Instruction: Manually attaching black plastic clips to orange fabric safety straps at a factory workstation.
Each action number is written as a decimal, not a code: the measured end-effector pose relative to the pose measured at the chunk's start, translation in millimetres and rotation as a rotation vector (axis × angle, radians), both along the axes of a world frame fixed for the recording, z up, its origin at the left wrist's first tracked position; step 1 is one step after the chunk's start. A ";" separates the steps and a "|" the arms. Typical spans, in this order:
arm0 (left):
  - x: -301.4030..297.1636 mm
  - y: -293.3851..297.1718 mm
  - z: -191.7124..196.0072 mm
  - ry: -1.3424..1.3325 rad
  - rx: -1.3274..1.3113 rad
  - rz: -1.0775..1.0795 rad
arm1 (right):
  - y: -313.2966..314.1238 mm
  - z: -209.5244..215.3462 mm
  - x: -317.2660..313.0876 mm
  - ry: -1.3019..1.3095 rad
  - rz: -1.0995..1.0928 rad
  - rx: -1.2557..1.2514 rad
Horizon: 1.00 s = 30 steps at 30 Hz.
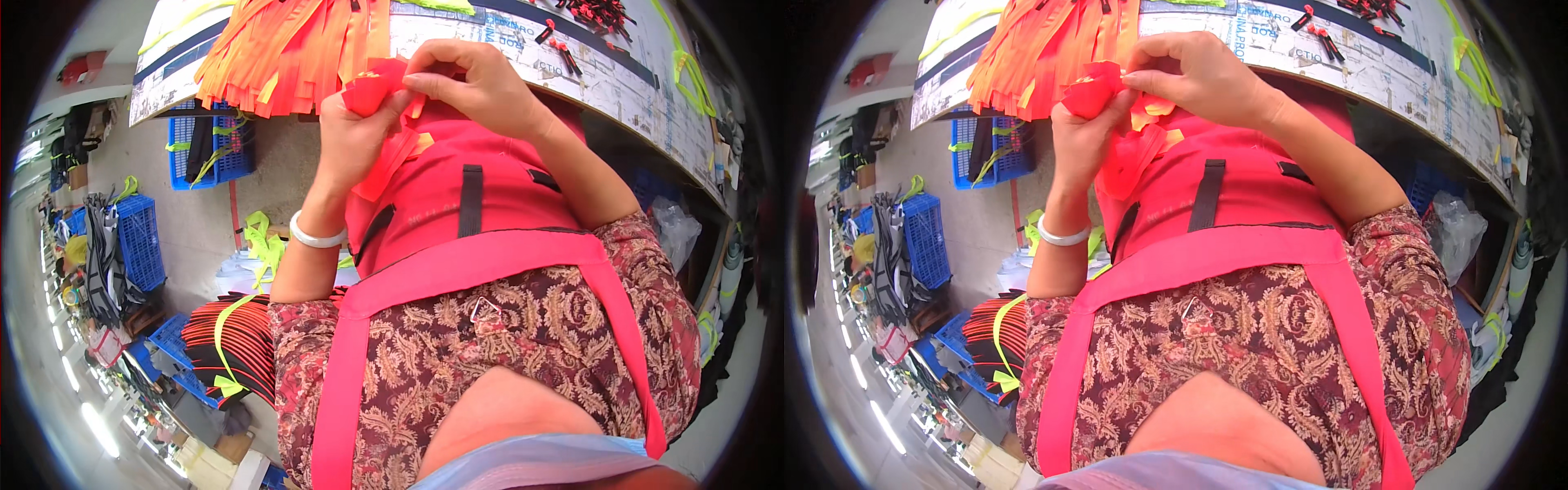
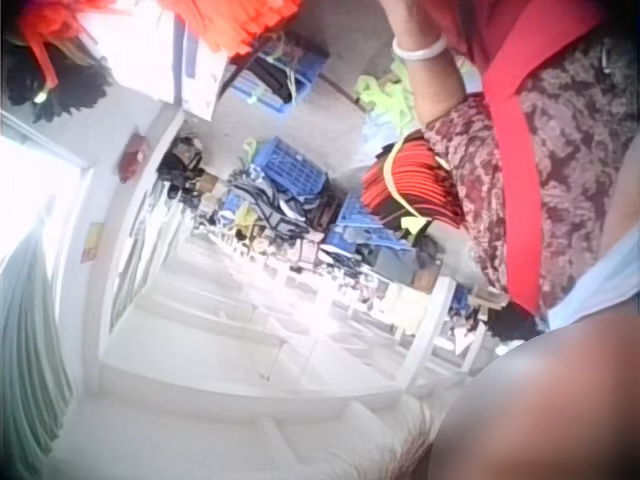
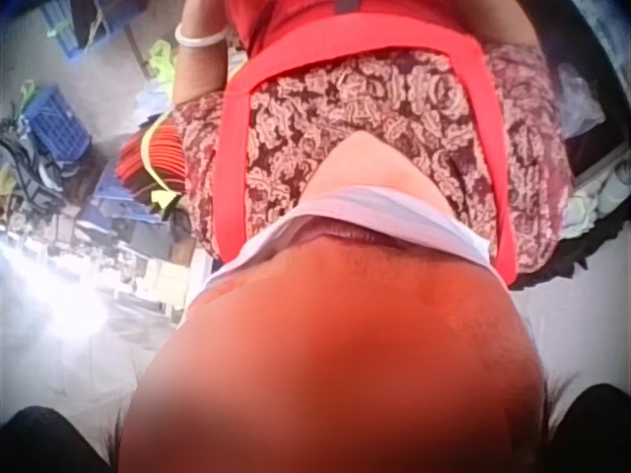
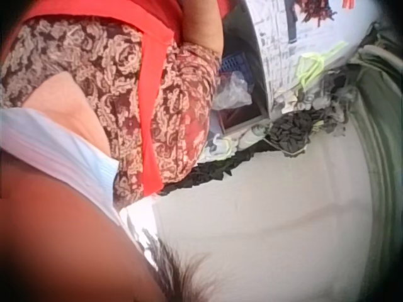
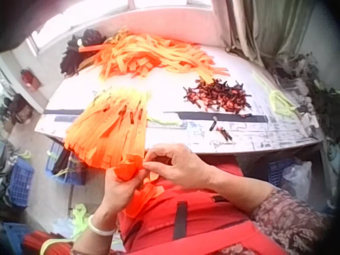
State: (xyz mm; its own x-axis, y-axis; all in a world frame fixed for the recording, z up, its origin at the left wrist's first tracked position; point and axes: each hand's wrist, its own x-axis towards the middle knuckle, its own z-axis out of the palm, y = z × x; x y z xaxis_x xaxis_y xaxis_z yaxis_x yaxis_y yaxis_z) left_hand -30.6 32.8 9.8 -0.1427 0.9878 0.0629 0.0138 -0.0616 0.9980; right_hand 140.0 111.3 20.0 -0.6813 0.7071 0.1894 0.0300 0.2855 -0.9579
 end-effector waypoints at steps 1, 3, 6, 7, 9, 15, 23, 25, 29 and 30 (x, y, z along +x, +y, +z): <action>-6.2 0.1 6.3 -0.016 -0.073 -0.040 | 1.2 -1.9 2.7 -0.012 0.039 -0.050; -21.5 -0.6 6.0 -0.081 -0.133 -0.052 | 4.5 1.7 5.3 -0.022 0.111 -0.093; -26.4 -3.6 11.0 0.081 -0.107 -0.133 | 5.8 -6.6 2.5 -0.010 0.182 -0.104; -23.2 -4.8 8.3 0.099 -0.119 -0.129 | 5.2 -10.0 1.1 0.012 0.181 -0.072; -16.9 -4.0 1.0 0.026 -0.109 -0.100 | 1.0 -8.8 0.3 -0.087 0.140 0.076; -8.6 2.6 -14.1 0.126 -0.128 -0.069 | -2.2 -27.5 2.8 -0.217 0.084 0.333; 40.3 24.4 -20.0 0.379 0.405 -0.141 | -12.6 -77.0 17.6 -0.124 0.027 -0.602; 30.5 26.5 -25.0 0.043 -0.021 -0.277 | 3.5 -76.8 35.2 -0.258 -0.180 -0.095; 13.8 13.0 -27.7 -0.182 -0.315 -0.269 | 42.0 -86.7 120.1 -0.363 -0.725 0.511; 11.8 13.4 -25.5 -0.190 -0.304 -0.285 | 55.6 -89.7 145.5 -0.376 -0.829 0.399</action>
